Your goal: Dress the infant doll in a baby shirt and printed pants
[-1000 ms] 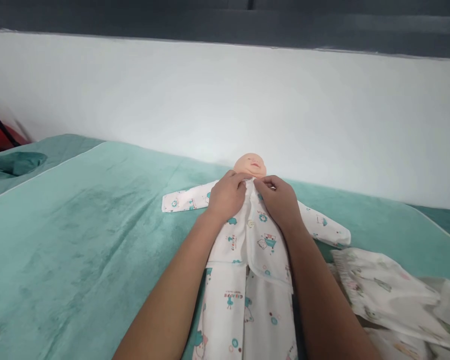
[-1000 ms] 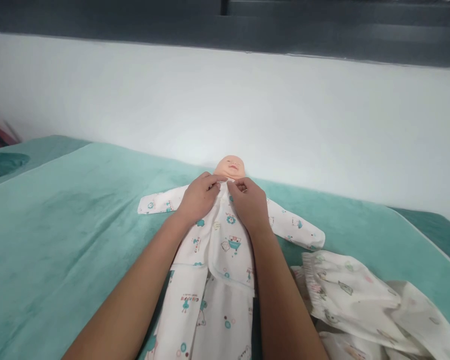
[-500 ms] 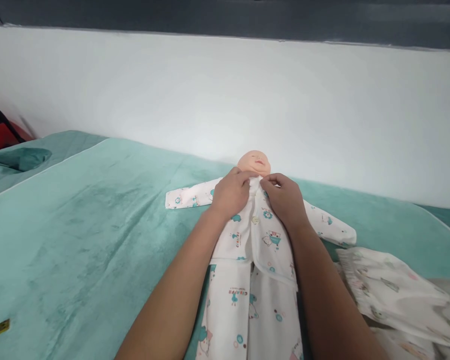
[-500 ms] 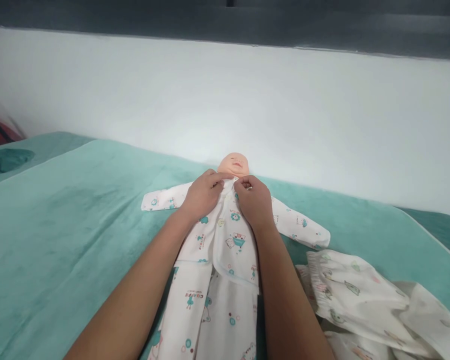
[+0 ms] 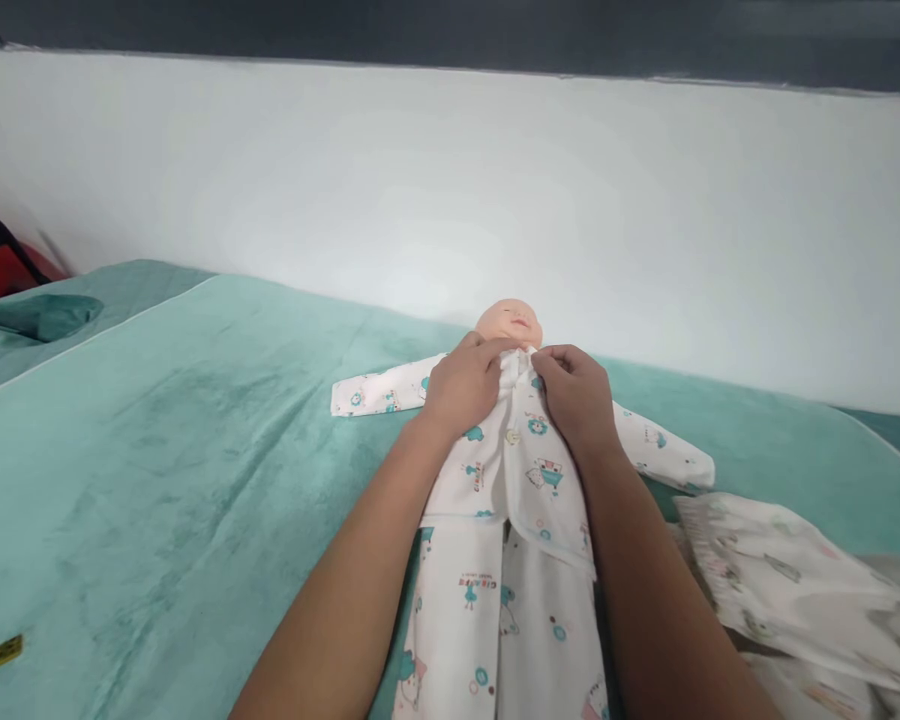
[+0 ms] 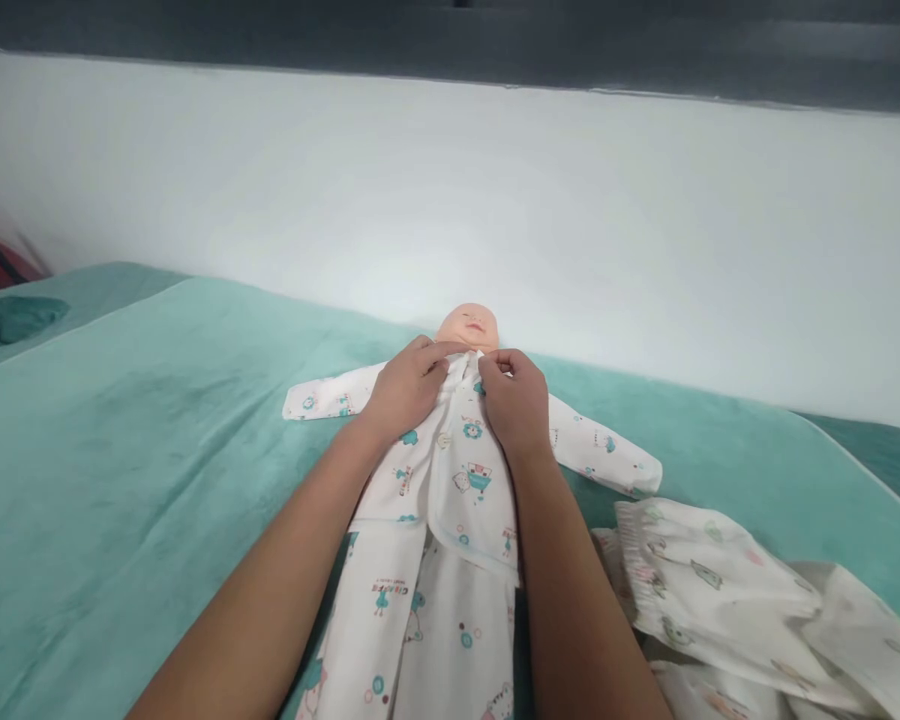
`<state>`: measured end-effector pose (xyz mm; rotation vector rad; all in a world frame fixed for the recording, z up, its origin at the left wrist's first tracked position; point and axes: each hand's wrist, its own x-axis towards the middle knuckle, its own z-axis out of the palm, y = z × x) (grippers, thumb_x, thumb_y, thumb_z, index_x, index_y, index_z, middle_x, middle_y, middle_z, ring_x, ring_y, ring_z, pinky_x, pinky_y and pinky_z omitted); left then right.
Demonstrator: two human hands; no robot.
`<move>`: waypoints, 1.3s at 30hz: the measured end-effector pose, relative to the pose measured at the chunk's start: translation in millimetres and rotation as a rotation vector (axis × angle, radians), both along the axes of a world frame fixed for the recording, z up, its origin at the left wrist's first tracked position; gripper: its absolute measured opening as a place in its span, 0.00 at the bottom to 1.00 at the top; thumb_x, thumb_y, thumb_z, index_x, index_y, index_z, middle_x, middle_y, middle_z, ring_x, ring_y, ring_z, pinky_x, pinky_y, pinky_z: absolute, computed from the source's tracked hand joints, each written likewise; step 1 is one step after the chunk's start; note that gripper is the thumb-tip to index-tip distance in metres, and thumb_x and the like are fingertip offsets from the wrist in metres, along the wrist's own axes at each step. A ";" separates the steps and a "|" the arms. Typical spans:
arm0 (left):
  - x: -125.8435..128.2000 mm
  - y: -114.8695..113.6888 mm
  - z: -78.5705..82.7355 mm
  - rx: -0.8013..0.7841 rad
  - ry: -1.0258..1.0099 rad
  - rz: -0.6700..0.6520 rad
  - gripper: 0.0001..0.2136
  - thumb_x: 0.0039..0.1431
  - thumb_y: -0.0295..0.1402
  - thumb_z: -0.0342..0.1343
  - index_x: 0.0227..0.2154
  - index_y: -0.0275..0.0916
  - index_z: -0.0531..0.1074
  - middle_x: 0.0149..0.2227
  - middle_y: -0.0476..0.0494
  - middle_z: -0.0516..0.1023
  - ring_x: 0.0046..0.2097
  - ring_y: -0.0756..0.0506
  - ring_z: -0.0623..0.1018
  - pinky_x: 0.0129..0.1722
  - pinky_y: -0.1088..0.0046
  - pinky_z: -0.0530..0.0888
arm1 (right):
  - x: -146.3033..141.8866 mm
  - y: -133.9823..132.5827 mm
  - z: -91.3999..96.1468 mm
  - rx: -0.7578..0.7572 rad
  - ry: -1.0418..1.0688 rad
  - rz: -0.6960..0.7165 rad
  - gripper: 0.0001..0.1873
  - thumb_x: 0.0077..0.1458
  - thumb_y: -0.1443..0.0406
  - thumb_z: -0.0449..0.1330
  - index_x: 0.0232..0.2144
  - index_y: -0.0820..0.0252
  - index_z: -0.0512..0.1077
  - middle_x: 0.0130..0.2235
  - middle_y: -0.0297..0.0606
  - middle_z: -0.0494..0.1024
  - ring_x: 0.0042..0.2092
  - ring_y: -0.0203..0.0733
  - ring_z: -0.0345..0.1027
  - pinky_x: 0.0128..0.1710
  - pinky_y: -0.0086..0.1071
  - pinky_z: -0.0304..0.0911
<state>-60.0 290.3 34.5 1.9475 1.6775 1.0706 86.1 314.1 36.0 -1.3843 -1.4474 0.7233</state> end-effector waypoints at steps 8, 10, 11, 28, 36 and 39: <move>3.1 -36.8 -9.8 0.185 -0.107 -0.026 0.13 0.63 0.30 0.49 0.42 0.45 0.78 0.42 0.45 0.73 0.47 0.46 0.74 0.48 0.68 0.70 | 1.4 -8.5 2.7 -0.039 0.203 -0.020 0.08 0.46 0.60 0.59 0.24 0.59 0.70 0.19 0.27 0.65 0.23 0.33 0.56 0.27 0.30 0.54; 3.3 -44.2 -12.9 0.207 -0.111 -0.036 0.13 0.63 0.30 0.50 0.43 0.45 0.78 0.44 0.44 0.72 0.48 0.45 0.72 0.51 0.66 0.69 | 2.2 -13.8 4.3 -0.015 0.179 -0.021 0.09 0.46 0.59 0.60 0.26 0.59 0.70 0.20 0.27 0.66 0.23 0.33 0.58 0.27 0.30 0.55; 3.2 -46.5 -13.8 0.205 -0.110 -0.037 0.13 0.63 0.31 0.50 0.43 0.45 0.78 0.44 0.43 0.72 0.48 0.45 0.72 0.52 0.66 0.69 | 3.0 -17.3 5.0 -0.001 0.145 -0.012 0.09 0.47 0.59 0.60 0.27 0.59 0.70 0.22 0.28 0.68 0.24 0.34 0.59 0.29 0.30 0.56; -3.5 -50.4 -13.4 0.121 -0.188 -0.111 0.19 0.64 0.25 0.44 0.45 0.48 0.78 0.47 0.44 0.71 0.50 0.46 0.70 0.54 0.65 0.68 | 0.7 -74.3 10.2 0.097 -0.541 0.115 0.08 0.54 0.59 0.55 0.28 0.55 0.62 0.31 0.31 0.69 0.30 0.37 0.60 0.32 0.32 0.52; -2.4 -51.7 -10.1 0.115 -0.185 -0.125 0.19 0.64 0.25 0.43 0.46 0.47 0.78 0.47 0.44 0.71 0.50 0.46 0.70 0.55 0.66 0.67 | 14.3 -75.6 1.0 -0.041 -0.086 0.226 0.05 0.51 0.61 0.56 0.28 0.56 0.67 0.20 0.26 0.63 0.23 0.35 0.57 0.25 0.30 0.54; -1.9 -51.3 -9.8 0.112 -0.166 -0.128 0.19 0.64 0.25 0.43 0.45 0.47 0.78 0.47 0.44 0.71 0.51 0.46 0.69 0.55 0.66 0.67 | 13.9 -74.1 1.4 -0.084 0.015 0.210 0.07 0.50 0.59 0.58 0.29 0.56 0.69 0.20 0.26 0.63 0.22 0.34 0.56 0.22 0.29 0.54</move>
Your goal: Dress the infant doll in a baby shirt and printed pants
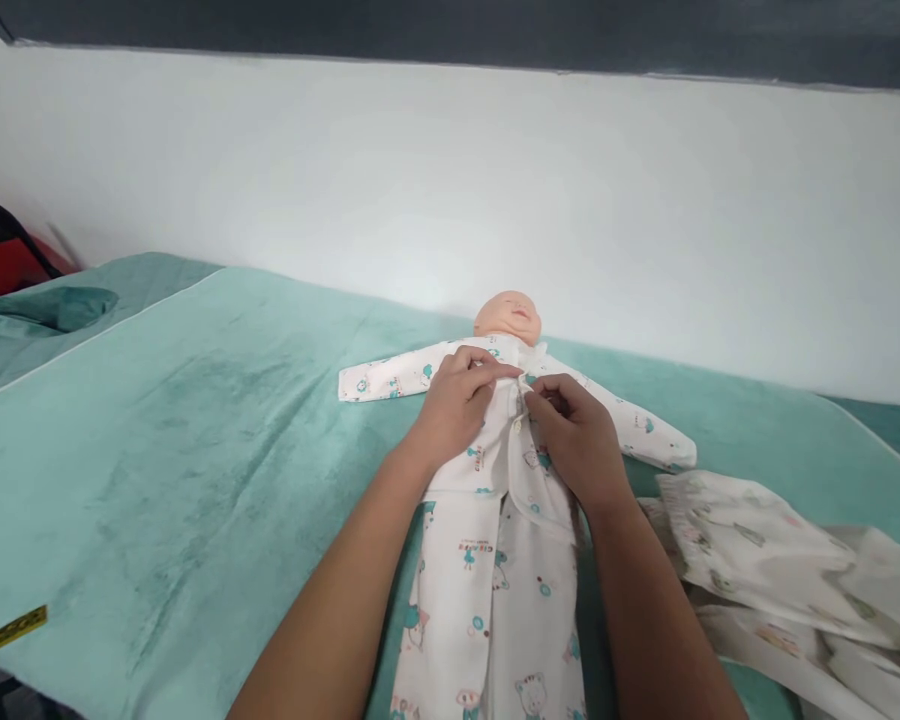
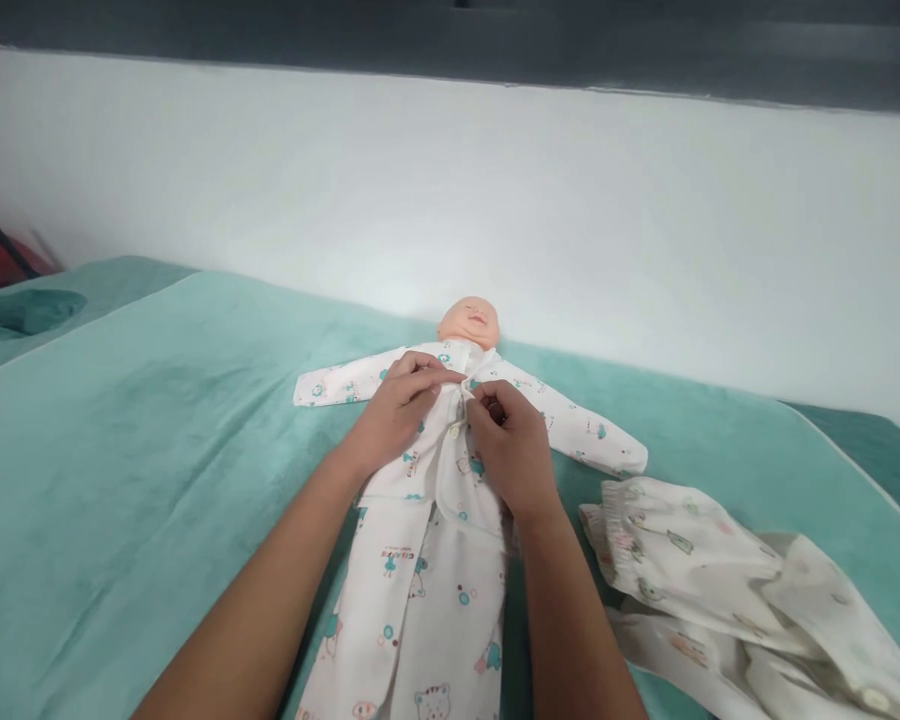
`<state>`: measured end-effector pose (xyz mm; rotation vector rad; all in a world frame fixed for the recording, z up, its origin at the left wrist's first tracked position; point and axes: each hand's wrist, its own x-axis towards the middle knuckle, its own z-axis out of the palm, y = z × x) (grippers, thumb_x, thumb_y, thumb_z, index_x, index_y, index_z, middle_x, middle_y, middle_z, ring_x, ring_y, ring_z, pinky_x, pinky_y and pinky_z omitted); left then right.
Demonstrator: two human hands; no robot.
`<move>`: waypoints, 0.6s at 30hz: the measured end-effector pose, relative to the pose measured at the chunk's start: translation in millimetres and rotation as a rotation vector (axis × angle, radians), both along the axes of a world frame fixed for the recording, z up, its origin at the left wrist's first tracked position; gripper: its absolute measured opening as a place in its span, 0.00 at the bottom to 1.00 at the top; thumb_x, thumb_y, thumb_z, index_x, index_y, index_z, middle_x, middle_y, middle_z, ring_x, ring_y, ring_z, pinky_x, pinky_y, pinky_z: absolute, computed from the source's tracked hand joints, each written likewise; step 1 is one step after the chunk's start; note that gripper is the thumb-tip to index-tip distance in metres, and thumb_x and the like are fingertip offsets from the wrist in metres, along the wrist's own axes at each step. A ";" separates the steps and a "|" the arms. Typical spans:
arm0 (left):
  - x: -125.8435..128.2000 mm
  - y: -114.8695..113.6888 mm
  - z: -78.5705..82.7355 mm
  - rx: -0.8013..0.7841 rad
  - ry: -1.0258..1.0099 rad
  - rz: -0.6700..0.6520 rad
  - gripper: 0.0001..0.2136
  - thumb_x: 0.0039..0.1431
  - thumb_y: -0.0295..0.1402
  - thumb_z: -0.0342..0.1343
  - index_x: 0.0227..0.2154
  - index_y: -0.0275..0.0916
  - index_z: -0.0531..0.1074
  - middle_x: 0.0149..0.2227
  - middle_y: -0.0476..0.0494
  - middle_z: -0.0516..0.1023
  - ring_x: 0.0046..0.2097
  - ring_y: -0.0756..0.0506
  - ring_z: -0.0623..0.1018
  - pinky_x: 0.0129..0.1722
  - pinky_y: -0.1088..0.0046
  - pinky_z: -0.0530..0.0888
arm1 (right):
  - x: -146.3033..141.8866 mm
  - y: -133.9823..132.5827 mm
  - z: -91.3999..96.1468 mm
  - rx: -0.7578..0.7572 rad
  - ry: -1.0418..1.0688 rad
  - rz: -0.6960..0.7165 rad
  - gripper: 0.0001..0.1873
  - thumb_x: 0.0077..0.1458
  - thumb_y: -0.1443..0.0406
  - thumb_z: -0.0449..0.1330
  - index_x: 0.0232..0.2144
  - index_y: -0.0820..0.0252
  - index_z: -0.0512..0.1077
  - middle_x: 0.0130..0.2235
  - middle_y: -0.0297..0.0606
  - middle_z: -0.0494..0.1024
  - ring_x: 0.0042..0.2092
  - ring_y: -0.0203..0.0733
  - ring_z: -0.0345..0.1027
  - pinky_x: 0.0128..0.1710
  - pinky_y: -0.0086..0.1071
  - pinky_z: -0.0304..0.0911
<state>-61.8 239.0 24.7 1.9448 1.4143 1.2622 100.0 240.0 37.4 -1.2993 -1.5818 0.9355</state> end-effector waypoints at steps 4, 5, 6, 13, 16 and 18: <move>1.3 1.7 -0.9 -0.002 0.085 0.021 0.20 0.63 0.24 0.42 0.46 0.48 0.76 0.50 0.44 0.69 0.53 0.44 0.67 0.55 0.63 0.65 | -3.6 2.6 2.6 -0.009 -0.013 -0.060 0.08 0.50 0.58 0.59 0.28 0.56 0.69 0.19 0.26 0.63 0.20 0.33 0.54 0.22 0.29 0.52; 1.7 2.0 -0.9 -0.002 0.107 0.023 0.20 0.63 0.24 0.42 0.46 0.48 0.76 0.51 0.45 0.68 0.53 0.44 0.67 0.55 0.62 0.65 | -4.3 3.3 3.1 -0.013 -0.021 -0.069 0.08 0.50 0.58 0.59 0.28 0.56 0.69 0.19 0.25 0.63 0.20 0.32 0.54 0.22 0.29 0.51; 2.3 2.3 -0.8 -0.003 0.126 0.024 0.20 0.62 0.24 0.42 0.47 0.49 0.75 0.52 0.45 0.68 0.54 0.43 0.66 0.55 0.62 0.65 | -4.8 4.0 3.5 -0.017 -0.027 -0.076 0.08 0.50 0.58 0.59 0.27 0.56 0.69 0.18 0.25 0.63 0.19 0.32 0.54 0.22 0.29 0.51; 7.4 -0.1 3.6 0.006 0.272 0.032 0.23 0.59 0.20 0.41 0.49 0.50 0.71 0.54 0.45 0.67 0.56 0.41 0.64 0.54 0.59 0.63 | -6.5 7.0 3.3 -0.005 -0.028 -0.115 0.07 0.49 0.59 0.58 0.27 0.56 0.69 0.21 0.27 0.65 0.22 0.33 0.53 0.23 0.29 0.49; 8.3 -1.9 4.2 -0.004 0.288 0.038 0.23 0.60 0.21 0.40 0.49 0.50 0.71 0.55 0.45 0.67 0.57 0.41 0.64 0.54 0.59 0.64 | -6.5 7.5 2.6 -0.021 -0.013 -0.121 0.07 0.49 0.59 0.59 0.27 0.56 0.70 0.22 0.27 0.65 0.22 0.32 0.52 0.23 0.29 0.48; 8.2 -3.4 3.6 0.003 0.266 0.041 0.22 0.61 0.22 0.40 0.49 0.49 0.71 0.56 0.45 0.67 0.57 0.42 0.65 0.55 0.59 0.63 | -6.1 8.4 1.2 -0.025 0.004 -0.127 0.07 0.48 0.59 0.59 0.27 0.56 0.70 0.22 0.27 0.66 0.21 0.32 0.51 0.22 0.29 0.48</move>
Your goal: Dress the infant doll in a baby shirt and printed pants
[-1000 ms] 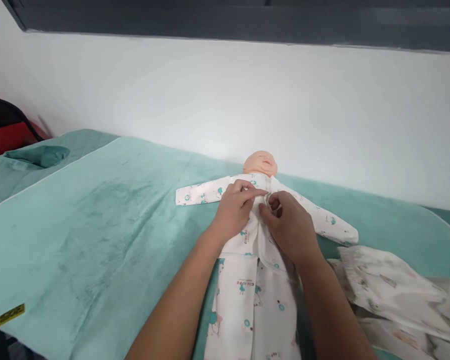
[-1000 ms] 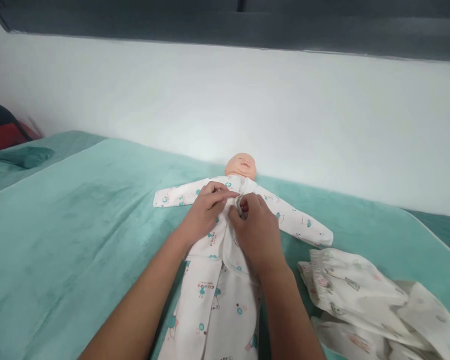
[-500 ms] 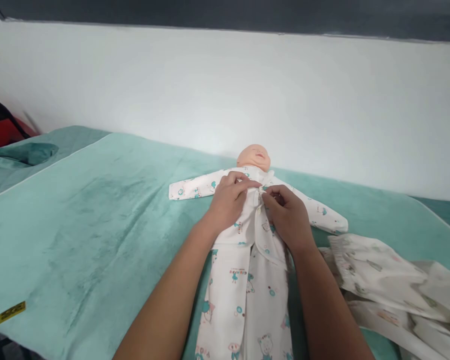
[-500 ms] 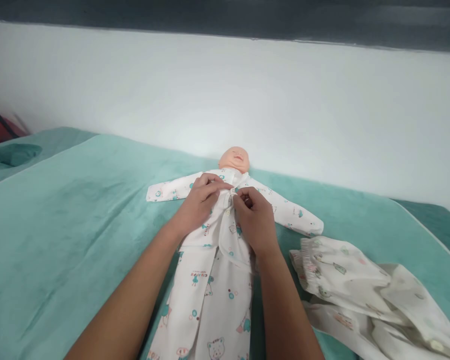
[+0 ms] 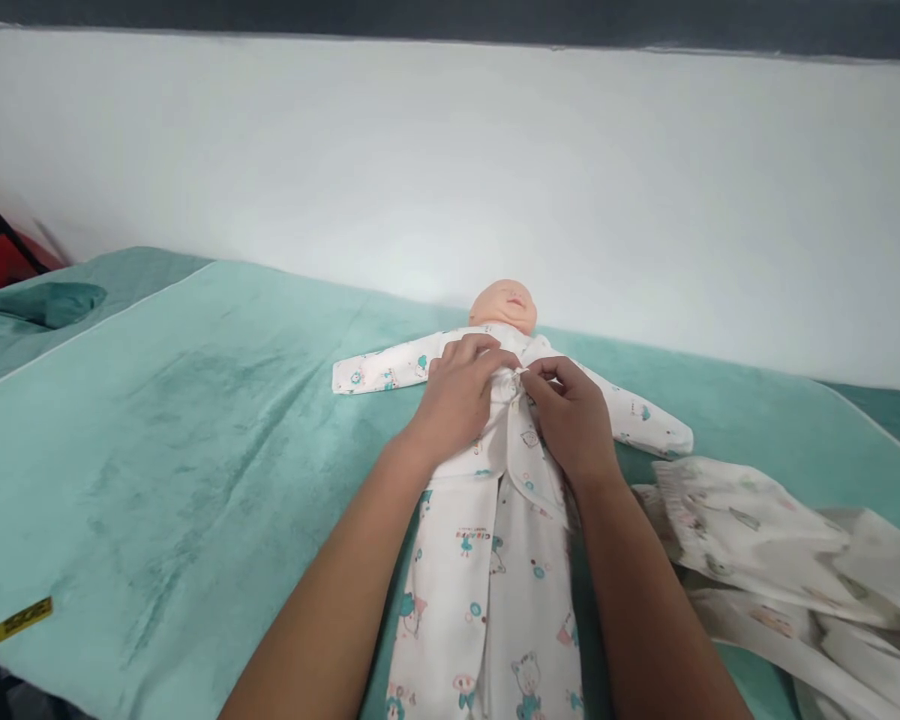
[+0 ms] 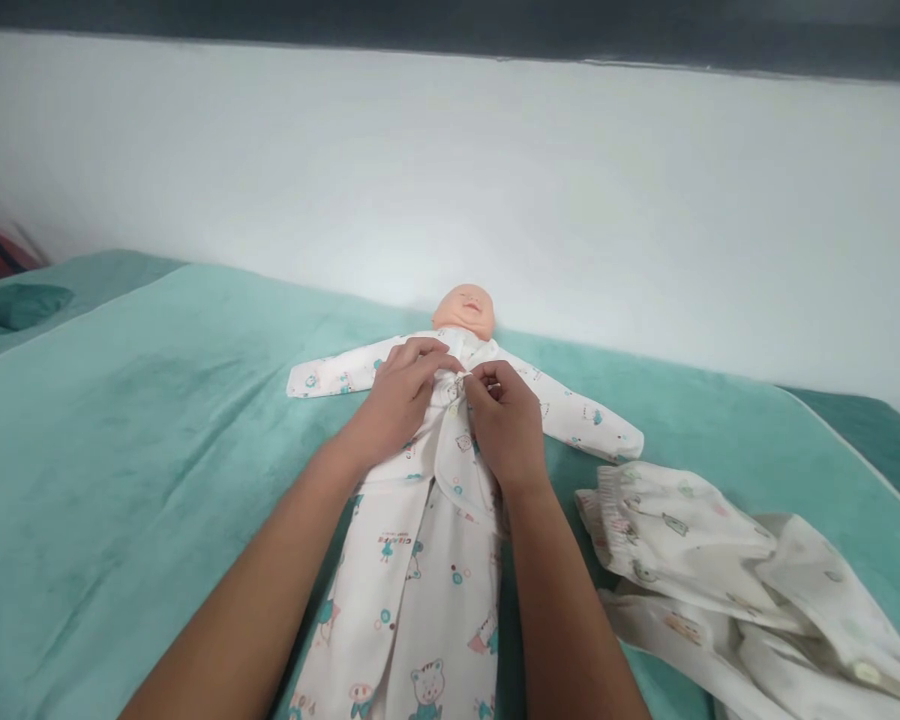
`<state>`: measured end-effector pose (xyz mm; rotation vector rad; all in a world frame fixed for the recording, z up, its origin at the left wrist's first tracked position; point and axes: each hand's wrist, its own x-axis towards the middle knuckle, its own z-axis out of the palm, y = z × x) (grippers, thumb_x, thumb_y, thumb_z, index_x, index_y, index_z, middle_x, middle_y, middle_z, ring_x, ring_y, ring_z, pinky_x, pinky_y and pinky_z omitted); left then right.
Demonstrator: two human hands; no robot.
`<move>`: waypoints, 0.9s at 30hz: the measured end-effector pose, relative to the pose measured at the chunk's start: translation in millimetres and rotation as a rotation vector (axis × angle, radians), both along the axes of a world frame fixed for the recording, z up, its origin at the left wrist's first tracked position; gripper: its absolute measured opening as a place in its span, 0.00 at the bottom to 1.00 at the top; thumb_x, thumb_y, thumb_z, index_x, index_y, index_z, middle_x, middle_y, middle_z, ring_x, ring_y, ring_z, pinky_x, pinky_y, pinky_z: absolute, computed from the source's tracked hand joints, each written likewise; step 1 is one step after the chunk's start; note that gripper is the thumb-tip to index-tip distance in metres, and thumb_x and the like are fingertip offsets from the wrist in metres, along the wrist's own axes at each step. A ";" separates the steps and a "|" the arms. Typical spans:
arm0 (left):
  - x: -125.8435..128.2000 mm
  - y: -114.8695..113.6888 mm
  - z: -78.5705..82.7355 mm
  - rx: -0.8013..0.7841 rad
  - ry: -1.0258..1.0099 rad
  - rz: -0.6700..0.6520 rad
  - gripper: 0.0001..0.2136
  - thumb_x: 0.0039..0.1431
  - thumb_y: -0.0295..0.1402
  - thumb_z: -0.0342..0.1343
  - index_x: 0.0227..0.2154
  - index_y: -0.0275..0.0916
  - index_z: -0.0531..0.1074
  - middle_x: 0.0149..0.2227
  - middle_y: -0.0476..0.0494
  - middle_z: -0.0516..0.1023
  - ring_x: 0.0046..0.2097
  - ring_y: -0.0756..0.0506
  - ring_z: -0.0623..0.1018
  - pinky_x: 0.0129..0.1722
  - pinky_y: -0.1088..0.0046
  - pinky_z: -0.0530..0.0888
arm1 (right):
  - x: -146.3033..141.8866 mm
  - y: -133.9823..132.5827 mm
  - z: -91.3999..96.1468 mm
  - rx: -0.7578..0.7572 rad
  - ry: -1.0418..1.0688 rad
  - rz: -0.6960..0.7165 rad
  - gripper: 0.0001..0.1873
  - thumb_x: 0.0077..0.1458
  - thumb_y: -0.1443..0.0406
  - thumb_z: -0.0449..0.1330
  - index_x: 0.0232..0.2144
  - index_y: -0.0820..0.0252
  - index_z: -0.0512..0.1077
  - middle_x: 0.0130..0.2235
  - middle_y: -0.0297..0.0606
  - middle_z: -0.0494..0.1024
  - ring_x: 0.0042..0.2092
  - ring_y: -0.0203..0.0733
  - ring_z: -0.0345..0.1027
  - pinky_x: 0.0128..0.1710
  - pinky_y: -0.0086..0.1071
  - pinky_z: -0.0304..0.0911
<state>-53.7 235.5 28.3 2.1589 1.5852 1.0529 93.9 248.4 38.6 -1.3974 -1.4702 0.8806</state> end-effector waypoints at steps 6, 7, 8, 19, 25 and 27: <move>-0.5 -9.4 -1.1 0.051 -0.175 0.020 0.17 0.64 0.25 0.42 0.47 0.46 0.73 0.55 0.44 0.69 0.58 0.44 0.67 0.59 0.62 0.62 | 3.3 5.1 -5.3 -0.005 0.118 -0.029 0.06 0.44 0.61 0.60 0.24 0.58 0.70 0.22 0.28 0.66 0.24 0.33 0.53 0.24 0.29 0.49; -0.5 -11.3 -0.9 0.044 -0.192 0.017 0.16 0.64 0.25 0.43 0.45 0.46 0.74 0.55 0.44 0.69 0.58 0.44 0.67 0.59 0.62 0.62 | 3.7 6.0 -5.6 -0.006 0.122 -0.032 0.06 0.44 0.61 0.60 0.24 0.59 0.70 0.22 0.28 0.66 0.25 0.33 0.54 0.25 0.29 0.49; -0.6 -13.1 -0.7 0.034 -0.201 0.013 0.16 0.64 0.26 0.43 0.43 0.46 0.75 0.56 0.45 0.69 0.59 0.44 0.67 0.59 0.62 0.63 | 4.0 6.9 -5.8 -0.007 0.118 -0.035 0.06 0.44 0.62 0.60 0.23 0.59 0.70 0.22 0.28 0.66 0.25 0.33 0.55 0.25 0.29 0.49; 2.3 -16.6 -2.0 0.001 -0.117 0.037 0.15 0.66 0.33 0.46 0.53 0.48 0.70 0.59 0.44 0.67 0.62 0.43 0.63 0.61 0.59 0.61 | 2.3 12.9 -2.4 0.040 -0.062 -0.079 0.06 0.47 0.62 0.59 0.26 0.59 0.72 0.27 0.31 0.73 0.30 0.36 0.62 0.33 0.31 0.56; 4.1 -15.6 -0.9 -0.047 -0.006 0.069 0.18 0.65 0.33 0.46 0.56 0.52 0.67 0.63 0.47 0.63 0.65 0.41 0.59 0.61 0.54 0.58 | 1.9 9.8 -0.6 0.062 -0.026 -0.010 0.07 0.47 0.62 0.59 0.27 0.59 0.73 0.29 0.32 0.74 0.30 0.36 0.62 0.32 0.30 0.57; 4.2 -15.4 -0.2 -0.062 0.004 0.071 0.20 0.63 0.30 0.46 0.56 0.53 0.66 0.64 0.49 0.62 0.65 0.42 0.59 0.61 0.54 0.58 | 1.6 9.3 -0.2 0.070 -0.038 -0.007 0.07 0.47 0.62 0.59 0.27 0.59 0.74 0.30 0.32 0.75 0.30 0.36 0.63 0.33 0.30 0.56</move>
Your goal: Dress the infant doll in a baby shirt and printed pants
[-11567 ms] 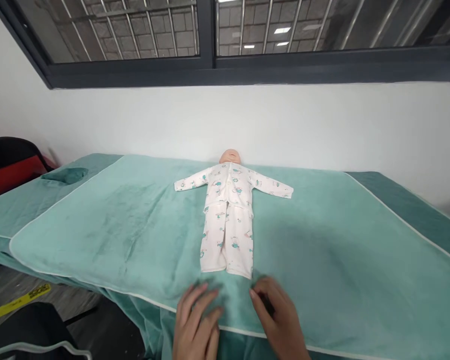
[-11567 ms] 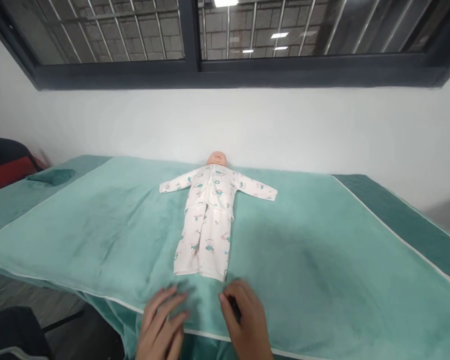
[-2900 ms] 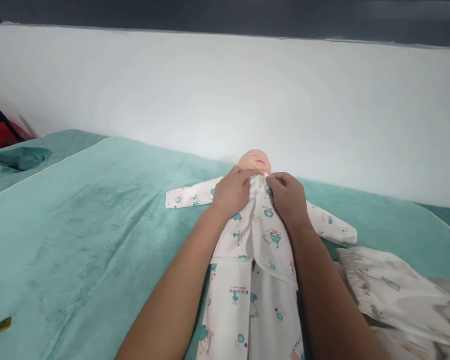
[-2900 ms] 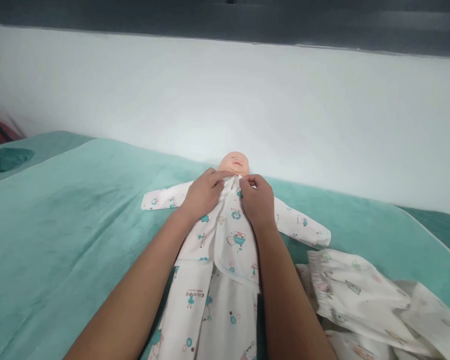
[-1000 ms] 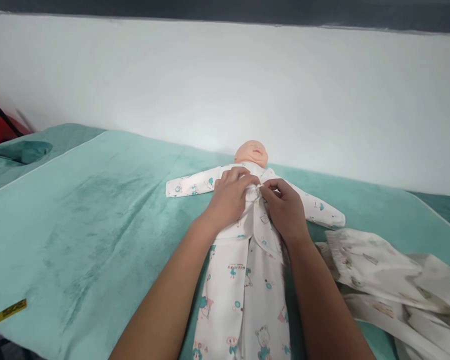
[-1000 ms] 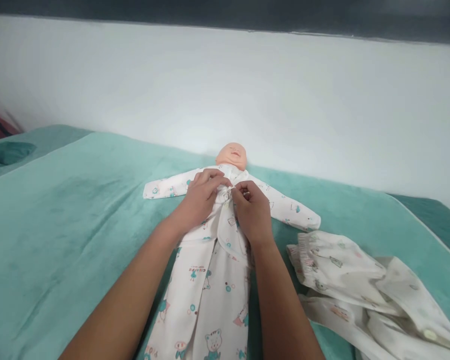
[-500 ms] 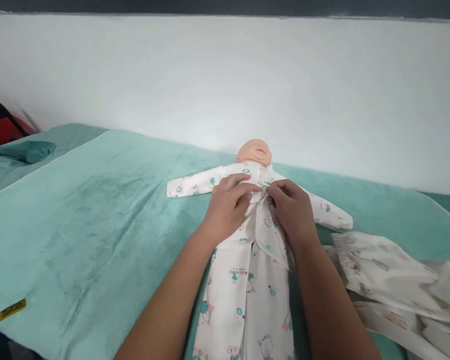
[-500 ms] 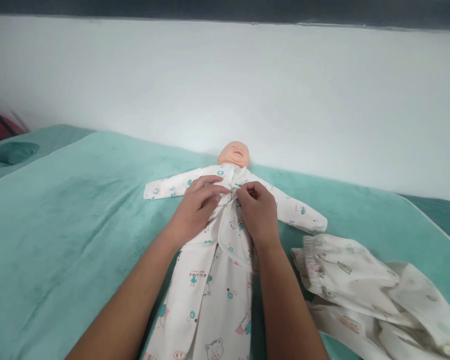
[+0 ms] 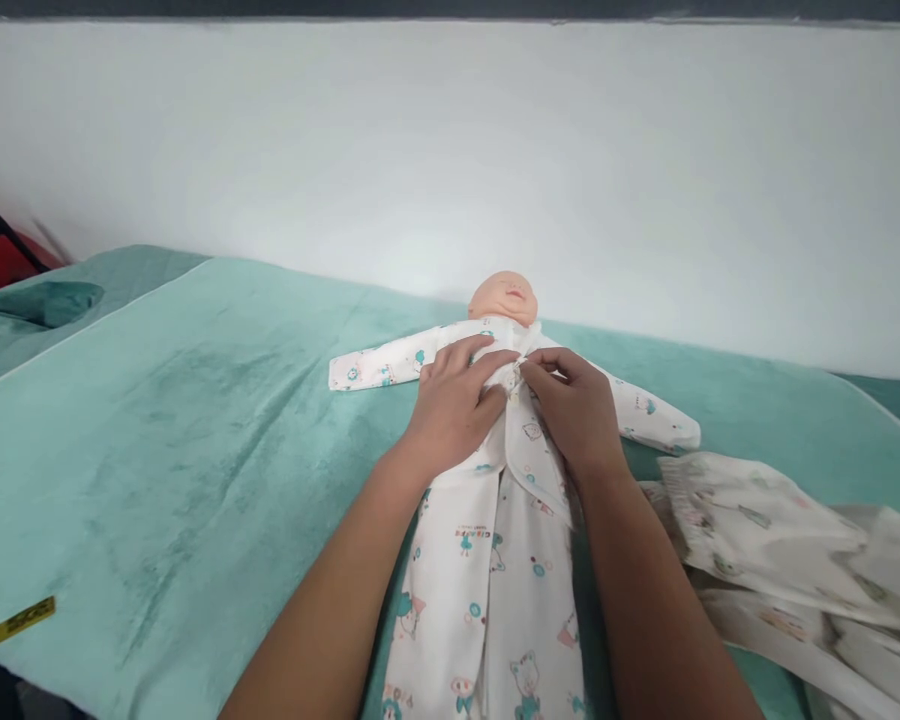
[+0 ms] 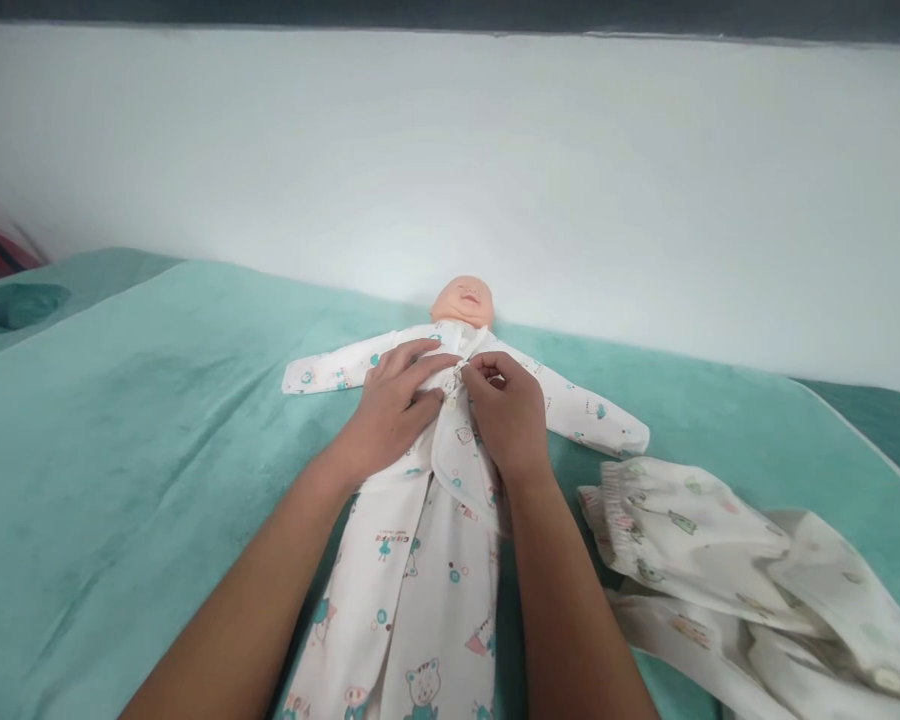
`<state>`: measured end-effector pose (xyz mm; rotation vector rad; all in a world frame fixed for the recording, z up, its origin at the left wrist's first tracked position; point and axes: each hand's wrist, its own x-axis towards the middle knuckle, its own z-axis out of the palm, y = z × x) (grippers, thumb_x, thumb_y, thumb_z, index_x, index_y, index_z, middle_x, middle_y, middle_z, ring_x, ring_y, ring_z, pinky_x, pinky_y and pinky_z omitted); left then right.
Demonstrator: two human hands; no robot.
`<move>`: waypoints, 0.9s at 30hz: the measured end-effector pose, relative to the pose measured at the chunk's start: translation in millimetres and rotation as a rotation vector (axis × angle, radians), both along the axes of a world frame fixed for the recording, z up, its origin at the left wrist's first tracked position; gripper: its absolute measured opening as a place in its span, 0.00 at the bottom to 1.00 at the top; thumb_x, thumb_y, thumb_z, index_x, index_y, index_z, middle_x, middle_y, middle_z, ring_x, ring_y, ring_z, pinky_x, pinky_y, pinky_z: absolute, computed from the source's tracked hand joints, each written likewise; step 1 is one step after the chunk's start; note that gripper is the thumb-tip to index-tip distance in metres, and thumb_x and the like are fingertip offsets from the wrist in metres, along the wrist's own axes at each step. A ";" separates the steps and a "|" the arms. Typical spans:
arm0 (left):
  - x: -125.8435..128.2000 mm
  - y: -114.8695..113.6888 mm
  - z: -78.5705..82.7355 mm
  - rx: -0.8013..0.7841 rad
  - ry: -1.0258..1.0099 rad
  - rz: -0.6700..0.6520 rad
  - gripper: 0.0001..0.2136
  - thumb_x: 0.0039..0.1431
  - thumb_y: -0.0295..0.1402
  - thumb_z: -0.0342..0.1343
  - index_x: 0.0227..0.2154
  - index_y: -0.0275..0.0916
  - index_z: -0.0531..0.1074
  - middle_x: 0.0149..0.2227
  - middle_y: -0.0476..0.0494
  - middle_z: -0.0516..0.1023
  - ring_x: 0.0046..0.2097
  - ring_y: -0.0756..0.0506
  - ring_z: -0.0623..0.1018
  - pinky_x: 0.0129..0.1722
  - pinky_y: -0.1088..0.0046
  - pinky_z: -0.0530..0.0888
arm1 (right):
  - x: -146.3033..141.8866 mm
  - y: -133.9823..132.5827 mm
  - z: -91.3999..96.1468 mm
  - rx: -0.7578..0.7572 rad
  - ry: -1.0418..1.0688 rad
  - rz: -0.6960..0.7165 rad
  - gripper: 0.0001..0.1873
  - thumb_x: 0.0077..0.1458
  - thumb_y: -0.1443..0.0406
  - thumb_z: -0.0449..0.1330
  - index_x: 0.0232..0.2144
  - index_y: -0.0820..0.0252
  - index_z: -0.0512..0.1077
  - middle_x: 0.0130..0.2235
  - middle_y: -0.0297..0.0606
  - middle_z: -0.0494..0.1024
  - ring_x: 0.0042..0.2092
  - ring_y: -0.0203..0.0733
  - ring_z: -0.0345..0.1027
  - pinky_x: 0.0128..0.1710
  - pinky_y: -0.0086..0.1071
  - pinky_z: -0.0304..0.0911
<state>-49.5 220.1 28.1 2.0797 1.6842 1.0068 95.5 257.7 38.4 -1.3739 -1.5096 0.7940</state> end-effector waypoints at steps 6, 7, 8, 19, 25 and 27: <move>0.6 0.4 2.6 -0.016 -0.020 -0.003 0.21 0.59 0.28 0.46 0.53 0.54 0.68 0.63 0.50 0.62 0.64 0.41 0.60 0.60 0.53 0.59 | -1.6 -0.8 1.1 -0.006 -0.055 -0.046 0.06 0.47 0.63 0.59 0.27 0.58 0.75 0.30 0.33 0.76 0.32 0.37 0.63 0.34 0.31 0.56; 0.7 0.4 2.9 -0.018 -0.021 -0.002 0.21 0.59 0.28 0.46 0.53 0.53 0.69 0.63 0.49 0.62 0.64 0.41 0.60 0.60 0.53 0.59 | -1.7 -0.6 1.2 -0.006 -0.065 -0.052 0.06 0.48 0.63 0.58 0.26 0.58 0.75 0.30 0.33 0.76 0.32 0.38 0.64 0.34 0.31 0.56; 0.9 0.4 3.2 -0.019 -0.022 -0.002 0.21 0.59 0.28 0.46 0.52 0.53 0.69 0.63 0.49 0.62 0.64 0.41 0.60 0.60 0.53 0.59 | -1.8 -0.4 1.3 -0.007 -0.071 -0.057 0.07 0.48 0.63 0.58 0.26 0.58 0.75 0.30 0.33 0.76 0.33 0.38 0.64 0.35 0.31 0.56; 0.3 0.1 3.4 -0.011 -0.109 -0.008 0.17 0.58 0.27 0.49 0.49 0.48 0.70 0.61 0.46 0.64 0.64 0.41 0.60 0.61 0.53 0.58 | 1.3 4.7 -5.4 -0.139 0.134 -0.108 0.07 0.44 0.62 0.61 0.26 0.59 0.74 0.24 0.30 0.70 0.26 0.35 0.59 0.27 0.30 0.51; -8.2 -1.3 6.1 -0.026 -0.201 -0.102 0.17 0.60 0.28 0.50 0.50 0.51 0.71 0.62 0.47 0.63 0.65 0.42 0.60 0.64 0.54 0.56 | 0.7 -0.5 -2.5 -0.095 0.197 -0.097 0.06 0.44 0.62 0.61 0.22 0.59 0.70 0.21 0.27 0.64 0.25 0.32 0.54 0.24 0.28 0.49; -12.5 -2.8 8.0 -0.051 -0.209 -0.160 0.14 0.61 0.31 0.51 0.47 0.51 0.74 0.63 0.49 0.62 0.66 0.42 0.59 0.66 0.54 0.54 | -0.6 -5.6 0.8 -0.085 0.262 -0.079 0.06 0.45 0.63 0.60 0.22 0.58 0.68 0.19 0.26 0.62 0.23 0.31 0.52 0.23 0.27 0.48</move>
